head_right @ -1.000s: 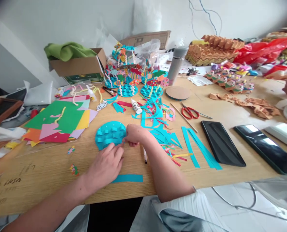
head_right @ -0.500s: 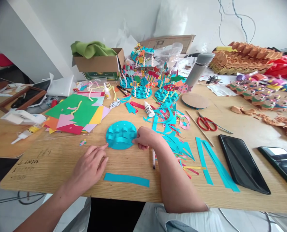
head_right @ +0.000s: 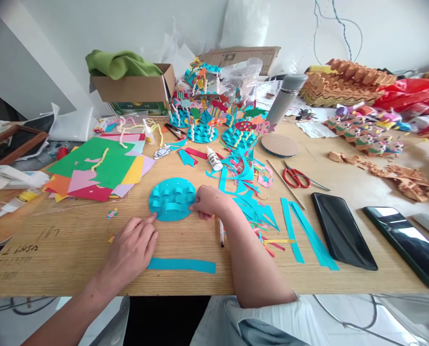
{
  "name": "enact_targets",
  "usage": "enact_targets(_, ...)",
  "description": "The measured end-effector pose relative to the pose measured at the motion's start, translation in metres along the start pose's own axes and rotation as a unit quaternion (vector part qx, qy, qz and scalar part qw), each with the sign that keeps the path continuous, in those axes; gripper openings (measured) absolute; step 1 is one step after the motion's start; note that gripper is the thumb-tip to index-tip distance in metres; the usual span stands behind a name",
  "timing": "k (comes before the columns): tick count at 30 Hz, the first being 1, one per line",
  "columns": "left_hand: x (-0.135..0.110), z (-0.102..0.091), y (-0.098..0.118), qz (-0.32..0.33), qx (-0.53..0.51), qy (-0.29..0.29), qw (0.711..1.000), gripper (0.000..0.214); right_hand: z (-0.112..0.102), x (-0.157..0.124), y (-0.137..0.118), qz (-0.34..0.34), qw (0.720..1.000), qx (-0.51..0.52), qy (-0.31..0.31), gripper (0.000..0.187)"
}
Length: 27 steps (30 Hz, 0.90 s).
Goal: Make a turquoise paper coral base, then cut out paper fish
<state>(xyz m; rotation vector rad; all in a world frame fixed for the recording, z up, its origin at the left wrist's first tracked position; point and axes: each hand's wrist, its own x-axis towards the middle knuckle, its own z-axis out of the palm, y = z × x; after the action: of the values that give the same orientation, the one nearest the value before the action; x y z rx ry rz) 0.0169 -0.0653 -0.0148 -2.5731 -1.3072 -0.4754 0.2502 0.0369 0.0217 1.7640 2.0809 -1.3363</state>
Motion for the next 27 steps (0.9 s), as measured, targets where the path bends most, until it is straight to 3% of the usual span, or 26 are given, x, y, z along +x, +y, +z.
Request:
enact_targets(15, 0.0, 0.007, 0.0, -0.013, -0.011, 0.051, 0.999, 0.01, -0.003, 0.002, 0.011, -0.019, 0.996, 0.076, -0.038, 0.034)
enact_targets(27, -0.003, 0.009, -0.001, -0.024, -0.026, 0.042, 0.998, 0.012, 0.001, 0.006, 0.007, -0.004, 0.999, 0.031, -0.014, 0.034)
